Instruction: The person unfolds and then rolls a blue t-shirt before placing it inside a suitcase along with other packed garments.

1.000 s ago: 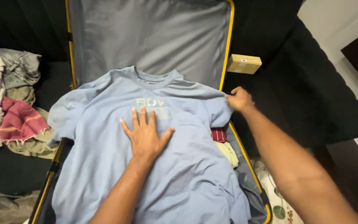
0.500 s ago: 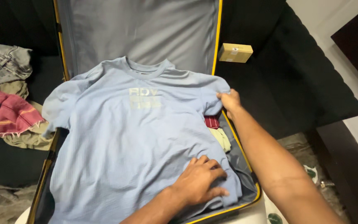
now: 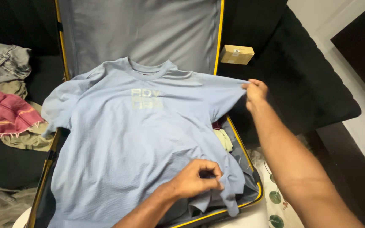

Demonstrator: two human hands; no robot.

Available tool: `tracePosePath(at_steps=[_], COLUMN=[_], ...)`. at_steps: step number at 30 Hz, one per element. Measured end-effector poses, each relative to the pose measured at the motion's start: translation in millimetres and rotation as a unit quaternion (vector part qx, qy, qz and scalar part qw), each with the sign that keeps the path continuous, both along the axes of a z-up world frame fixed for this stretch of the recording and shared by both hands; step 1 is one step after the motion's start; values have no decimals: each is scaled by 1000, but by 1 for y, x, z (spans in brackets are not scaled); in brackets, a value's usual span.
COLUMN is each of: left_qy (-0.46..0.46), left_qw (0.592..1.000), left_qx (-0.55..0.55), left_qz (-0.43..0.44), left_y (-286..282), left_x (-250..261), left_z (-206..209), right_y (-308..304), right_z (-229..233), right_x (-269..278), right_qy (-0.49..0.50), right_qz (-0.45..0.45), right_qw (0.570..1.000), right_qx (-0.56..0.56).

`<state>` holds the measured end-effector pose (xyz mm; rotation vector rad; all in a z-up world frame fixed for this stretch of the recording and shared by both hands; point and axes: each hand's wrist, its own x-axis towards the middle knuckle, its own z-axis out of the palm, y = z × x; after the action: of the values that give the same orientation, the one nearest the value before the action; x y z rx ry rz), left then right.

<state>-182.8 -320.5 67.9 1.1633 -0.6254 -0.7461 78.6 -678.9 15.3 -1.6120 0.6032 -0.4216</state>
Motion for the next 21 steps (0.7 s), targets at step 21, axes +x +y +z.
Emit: tracePosePath(at_steps=[21], left_qy=[-570], left_qw=[809], left_qx=[122], left_qz=[78], left_y=[-3], left_x=[-34], left_z=[42], right_y=[131], right_z=[48], right_x=[-155], right_qy=[205], right_qz=[252], right_qw=[925], right_qx=[-197])
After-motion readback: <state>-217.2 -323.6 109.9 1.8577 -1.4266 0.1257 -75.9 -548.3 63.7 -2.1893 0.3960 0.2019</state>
